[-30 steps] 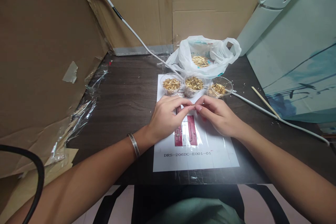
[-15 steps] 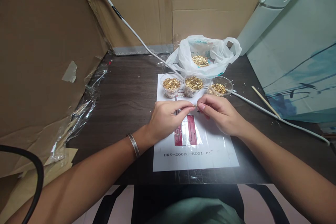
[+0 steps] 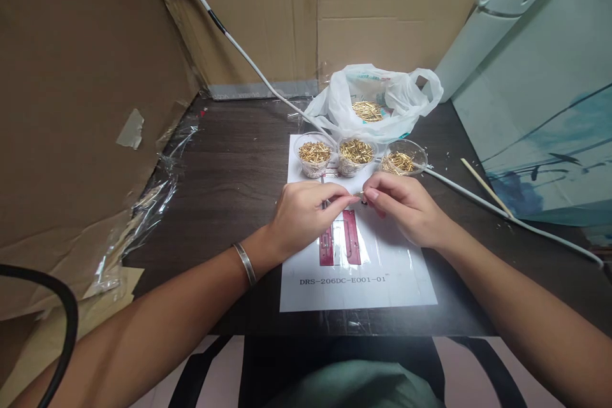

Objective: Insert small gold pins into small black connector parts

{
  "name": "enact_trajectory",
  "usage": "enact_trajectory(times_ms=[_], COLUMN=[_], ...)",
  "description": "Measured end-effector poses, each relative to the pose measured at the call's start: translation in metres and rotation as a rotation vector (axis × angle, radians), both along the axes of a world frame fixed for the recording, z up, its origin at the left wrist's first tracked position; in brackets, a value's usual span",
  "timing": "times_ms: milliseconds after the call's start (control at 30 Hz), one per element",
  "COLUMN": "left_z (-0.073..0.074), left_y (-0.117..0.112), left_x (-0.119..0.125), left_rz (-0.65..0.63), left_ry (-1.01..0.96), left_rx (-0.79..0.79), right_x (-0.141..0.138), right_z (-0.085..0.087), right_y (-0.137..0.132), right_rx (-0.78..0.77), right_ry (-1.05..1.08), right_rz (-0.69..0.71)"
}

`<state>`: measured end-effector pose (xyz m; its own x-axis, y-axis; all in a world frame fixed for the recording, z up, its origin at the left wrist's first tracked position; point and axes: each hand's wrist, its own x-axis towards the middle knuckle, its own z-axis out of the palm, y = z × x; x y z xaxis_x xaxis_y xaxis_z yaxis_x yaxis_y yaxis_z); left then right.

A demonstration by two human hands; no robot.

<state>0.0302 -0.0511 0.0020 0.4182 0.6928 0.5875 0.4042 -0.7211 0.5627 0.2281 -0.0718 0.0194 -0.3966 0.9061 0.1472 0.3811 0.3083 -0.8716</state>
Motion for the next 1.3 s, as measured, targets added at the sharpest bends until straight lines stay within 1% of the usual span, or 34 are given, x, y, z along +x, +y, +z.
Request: enact_trajectory(times_ms=[267,767,967,1300], left_z=[-0.0037,-0.0034,0.0010,-0.0024], left_y=[-0.0017,-0.0027,-0.0027,-0.0017], left_x=[0.0002,-0.0006,-0.0001,-0.0002], left_rz=[-0.014,-0.096,-0.039,-0.066], left_ry=[0.007,-0.024,0.041,0.024], left_rx=[0.011,-0.009,-0.074,-0.060], right_x=[-0.0007,-0.0013,-0.0007,-0.0010], right_z=[-0.0005,-0.0013,-0.0011,-0.0022], right_y=[0.0005,0.0010,0.0001,0.0007], right_rx=[0.004,0.013,0.002,0.003], right_ry=[-0.044,-0.058,-0.054,-0.028], right_rz=[-0.008,0.000,-0.012,-0.040])
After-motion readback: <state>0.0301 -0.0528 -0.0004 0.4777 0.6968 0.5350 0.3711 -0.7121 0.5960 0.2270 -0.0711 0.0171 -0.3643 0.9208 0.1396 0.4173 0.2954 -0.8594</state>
